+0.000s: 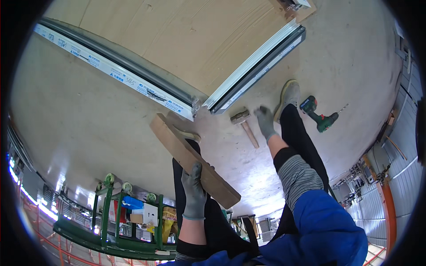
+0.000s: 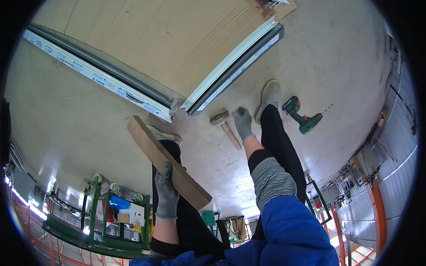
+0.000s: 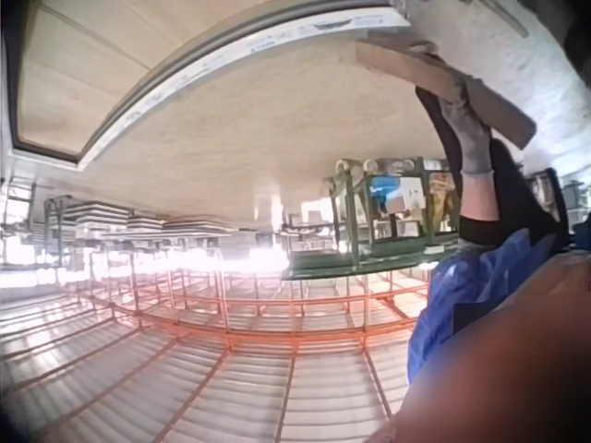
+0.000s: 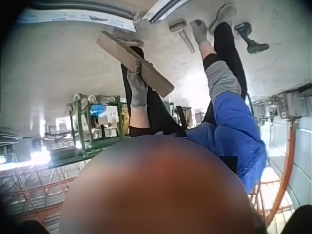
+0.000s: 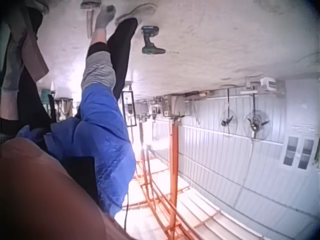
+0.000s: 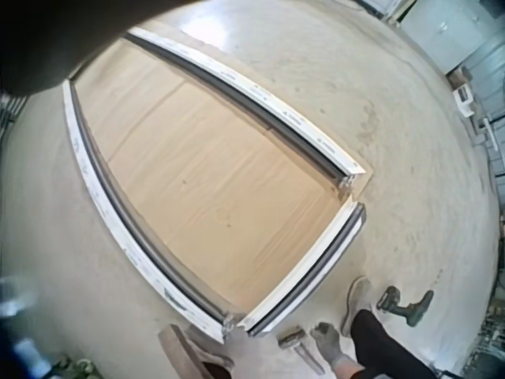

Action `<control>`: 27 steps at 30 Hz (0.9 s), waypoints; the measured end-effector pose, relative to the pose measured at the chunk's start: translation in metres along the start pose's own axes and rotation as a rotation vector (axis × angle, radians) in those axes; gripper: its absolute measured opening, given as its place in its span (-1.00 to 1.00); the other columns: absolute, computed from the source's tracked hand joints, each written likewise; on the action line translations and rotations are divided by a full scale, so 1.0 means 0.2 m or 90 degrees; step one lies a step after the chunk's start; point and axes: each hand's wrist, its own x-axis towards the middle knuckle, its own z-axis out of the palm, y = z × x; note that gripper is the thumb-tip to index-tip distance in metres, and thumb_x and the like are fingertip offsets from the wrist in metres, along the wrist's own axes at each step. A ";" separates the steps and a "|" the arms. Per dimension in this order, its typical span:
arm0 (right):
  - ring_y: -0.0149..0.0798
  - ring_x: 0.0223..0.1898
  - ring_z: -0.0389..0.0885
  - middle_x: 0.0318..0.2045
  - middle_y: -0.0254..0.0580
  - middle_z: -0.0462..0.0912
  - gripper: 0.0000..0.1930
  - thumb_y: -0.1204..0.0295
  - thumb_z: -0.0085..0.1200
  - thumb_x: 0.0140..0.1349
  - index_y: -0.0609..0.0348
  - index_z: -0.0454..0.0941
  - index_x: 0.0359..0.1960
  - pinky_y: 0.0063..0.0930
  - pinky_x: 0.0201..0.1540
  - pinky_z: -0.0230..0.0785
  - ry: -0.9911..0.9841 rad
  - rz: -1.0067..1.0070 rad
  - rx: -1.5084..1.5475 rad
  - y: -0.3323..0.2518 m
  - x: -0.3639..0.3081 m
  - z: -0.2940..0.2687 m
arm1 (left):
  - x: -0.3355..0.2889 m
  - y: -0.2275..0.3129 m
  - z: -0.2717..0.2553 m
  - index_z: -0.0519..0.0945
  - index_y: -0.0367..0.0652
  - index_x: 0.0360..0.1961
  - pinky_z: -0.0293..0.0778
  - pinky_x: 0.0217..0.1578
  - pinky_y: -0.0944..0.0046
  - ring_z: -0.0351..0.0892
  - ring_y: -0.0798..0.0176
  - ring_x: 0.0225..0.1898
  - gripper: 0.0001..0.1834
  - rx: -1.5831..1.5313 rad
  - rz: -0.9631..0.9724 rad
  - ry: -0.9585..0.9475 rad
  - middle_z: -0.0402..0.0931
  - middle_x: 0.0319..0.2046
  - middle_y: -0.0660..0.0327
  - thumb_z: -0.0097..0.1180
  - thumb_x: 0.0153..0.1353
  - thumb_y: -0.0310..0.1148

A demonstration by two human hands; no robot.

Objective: Assembling a window or door frame by hammering profiles together and drilling screws.

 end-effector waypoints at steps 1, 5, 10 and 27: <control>-0.05 -0.01 0.66 -0.06 0.01 0.68 -0.37 0.21 0.31 0.11 0.32 0.48 0.16 -0.26 0.07 0.48 -0.085 0.013 -0.251 0.09 -0.14 0.07 | -0.01 0.03 -0.02 0.45 -0.18 0.05 0.66 -0.15 0.16 0.68 0.16 -0.26 -0.64 0.003 -0.001 0.024 0.59 -0.27 0.14 0.21 0.37 -0.22; 0.13 -0.02 0.64 -0.10 0.12 0.68 -0.38 0.10 0.34 -0.03 0.22 0.53 0.03 -0.09 0.05 0.49 -0.213 0.069 -0.440 0.15 -0.39 0.29 | -0.05 0.10 -0.05 0.45 -0.22 0.04 0.65 -0.16 0.15 0.69 0.14 -0.25 -0.63 0.039 0.006 0.043 0.59 -0.27 0.11 0.22 0.35 -0.24; 0.17 -0.04 0.63 -0.12 0.10 0.68 -0.63 0.13 0.18 0.18 0.10 0.56 -0.10 -0.01 0.00 0.49 -0.218 0.037 -0.529 0.03 -0.37 0.44 | -0.11 0.17 -0.09 0.46 -0.22 0.07 0.64 -0.15 0.15 0.69 0.14 -0.20 -0.60 0.032 0.013 0.043 0.62 -0.24 0.10 0.13 0.41 -0.13; 0.23 -0.18 0.69 -0.26 0.22 0.71 -0.48 0.09 0.20 0.04 0.34 0.55 -0.14 0.00 -0.07 0.54 -0.219 0.037 -0.485 -0.10 -0.41 0.39 | -0.15 0.21 -0.14 0.41 -0.27 0.06 0.62 -0.08 0.16 0.66 0.17 -0.12 -0.64 -0.072 0.002 -0.044 0.59 -0.17 0.08 0.15 0.39 -0.28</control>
